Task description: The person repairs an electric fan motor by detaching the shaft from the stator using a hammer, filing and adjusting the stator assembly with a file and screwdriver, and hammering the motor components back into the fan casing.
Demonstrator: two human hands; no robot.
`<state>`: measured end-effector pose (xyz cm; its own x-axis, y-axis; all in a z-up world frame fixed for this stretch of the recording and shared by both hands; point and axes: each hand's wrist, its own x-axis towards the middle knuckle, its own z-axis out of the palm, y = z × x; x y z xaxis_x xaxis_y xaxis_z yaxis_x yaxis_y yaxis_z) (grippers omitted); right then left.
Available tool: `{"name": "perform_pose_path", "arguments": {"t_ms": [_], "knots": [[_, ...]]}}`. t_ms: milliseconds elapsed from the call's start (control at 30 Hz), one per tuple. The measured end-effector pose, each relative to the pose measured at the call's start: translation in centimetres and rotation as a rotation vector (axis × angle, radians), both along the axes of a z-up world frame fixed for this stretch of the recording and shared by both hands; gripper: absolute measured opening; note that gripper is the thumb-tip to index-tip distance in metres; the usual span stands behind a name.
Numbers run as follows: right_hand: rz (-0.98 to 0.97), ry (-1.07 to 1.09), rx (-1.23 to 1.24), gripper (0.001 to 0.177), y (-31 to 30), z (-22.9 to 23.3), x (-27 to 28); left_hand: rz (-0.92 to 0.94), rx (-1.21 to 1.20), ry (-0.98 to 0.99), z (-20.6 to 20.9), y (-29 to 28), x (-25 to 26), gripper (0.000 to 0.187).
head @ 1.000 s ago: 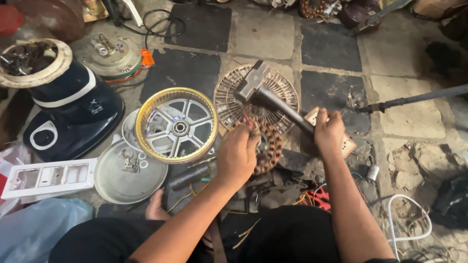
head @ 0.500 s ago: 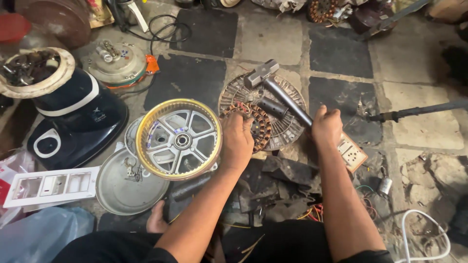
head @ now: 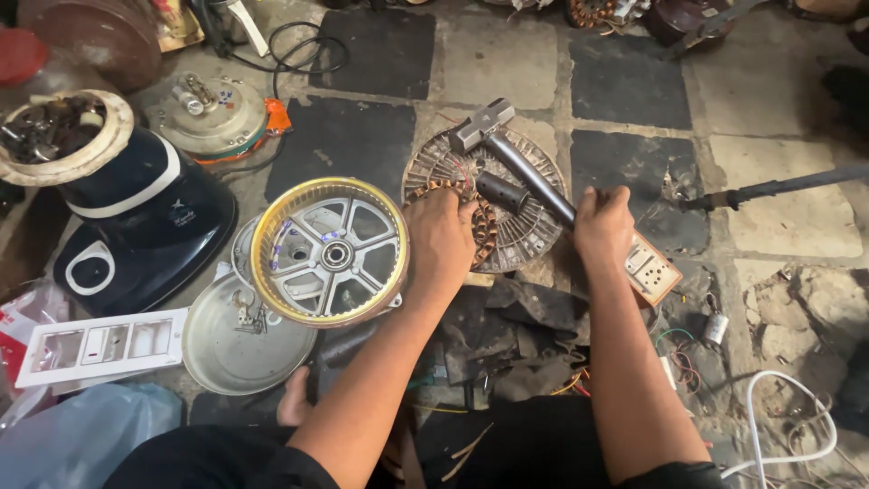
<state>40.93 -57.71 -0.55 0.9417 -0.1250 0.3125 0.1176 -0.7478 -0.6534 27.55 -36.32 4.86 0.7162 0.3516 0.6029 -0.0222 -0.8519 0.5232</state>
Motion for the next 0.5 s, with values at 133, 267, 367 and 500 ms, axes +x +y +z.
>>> {"name": "perform_pose_path", "arguments": {"t_ms": [133,267,367,500], "knots": [[0.178,-0.032,0.426,0.024,0.6,3.2,-1.5,-0.03,-0.019,0.029,-0.1,-0.2,-0.7,0.02],[0.319,0.25,1.011,0.026,2.3,7.2,-5.3,-0.078,-0.026,0.037,0.9,-0.1,-2.3,0.042],[0.511,0.14,1.069,0.027,3.3,8.4,-7.0,-0.069,-0.051,0.072,0.9,-0.4,-3.1,0.064],[0.591,0.12,1.125,0.029,4.0,8.7,-8.3,-0.09,-0.118,0.066,0.5,-0.8,-4.7,0.077]]}}
